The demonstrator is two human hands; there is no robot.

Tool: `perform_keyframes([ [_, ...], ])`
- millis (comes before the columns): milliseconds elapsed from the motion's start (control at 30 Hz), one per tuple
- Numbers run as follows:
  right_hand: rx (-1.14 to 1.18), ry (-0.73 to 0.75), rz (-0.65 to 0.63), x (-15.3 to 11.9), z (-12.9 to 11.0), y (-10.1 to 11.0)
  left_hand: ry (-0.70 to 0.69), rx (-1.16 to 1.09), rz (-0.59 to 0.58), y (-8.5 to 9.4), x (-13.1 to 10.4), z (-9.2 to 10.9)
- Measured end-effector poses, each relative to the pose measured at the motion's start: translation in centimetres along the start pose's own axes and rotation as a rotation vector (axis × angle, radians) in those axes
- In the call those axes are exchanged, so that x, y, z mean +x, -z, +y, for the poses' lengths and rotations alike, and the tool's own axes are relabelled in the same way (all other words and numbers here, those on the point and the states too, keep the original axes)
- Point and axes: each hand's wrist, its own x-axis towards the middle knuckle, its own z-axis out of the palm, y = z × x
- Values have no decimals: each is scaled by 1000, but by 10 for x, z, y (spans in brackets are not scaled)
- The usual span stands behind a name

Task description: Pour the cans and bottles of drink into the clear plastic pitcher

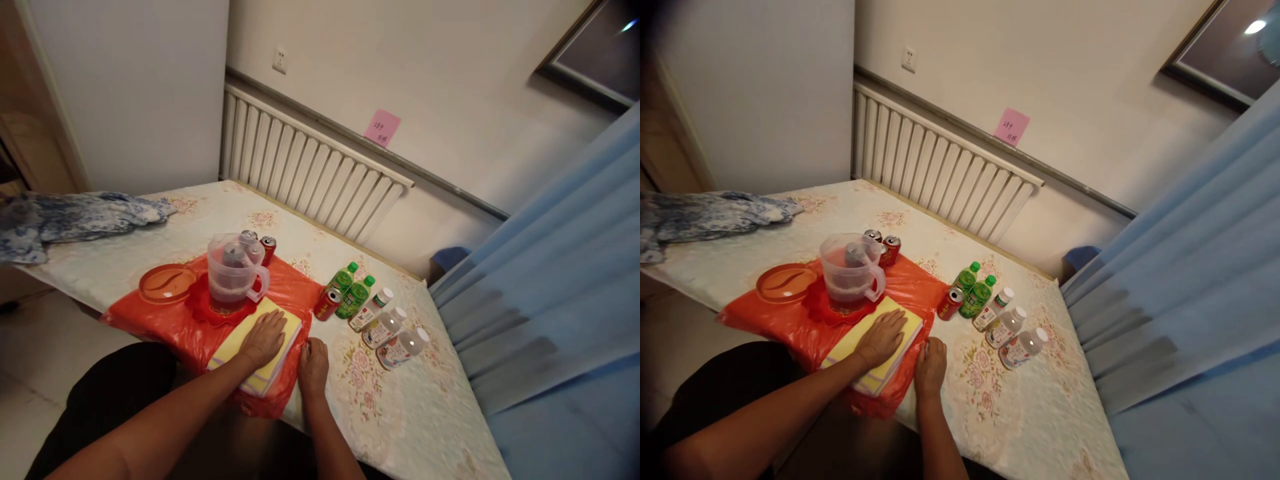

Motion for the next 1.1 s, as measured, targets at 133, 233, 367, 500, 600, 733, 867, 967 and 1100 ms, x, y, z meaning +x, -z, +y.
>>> perform_keyframes([
  [133, 14, -6, -21, -1, 1, -1, -6, -4, 8, -2, -1, -1],
  [233, 15, 14, 7, -1, 2, -1, -9, -15, 33, -3, -2, -2],
  [367, 12, 22, 16, -1, 1, 0, -16, -11, 51, -2, -2, -3],
  [500, 21, 3, -7, -1, 1, 0, -26, -4, 49, 1, -2, -2],
  [600, 15, -5, -11, -1, 1, 0, -24, 1, 50, 3, -2, 0],
  [733, 8, 0, -10, -1, 2, 0, -25, 6, 47, 4, -2, 1],
  [867, 8, -9, -18, -1, 1, 1, -30, 13, 42, 5, -3, 1],
  [967, 10, -10, -21, 0, 0, 2, -29, 18, 39, 6, -2, 1],
  [1100, -1, -13, -22, -1, 0, 2, -30, 16, 37, 6, -2, 1],
])
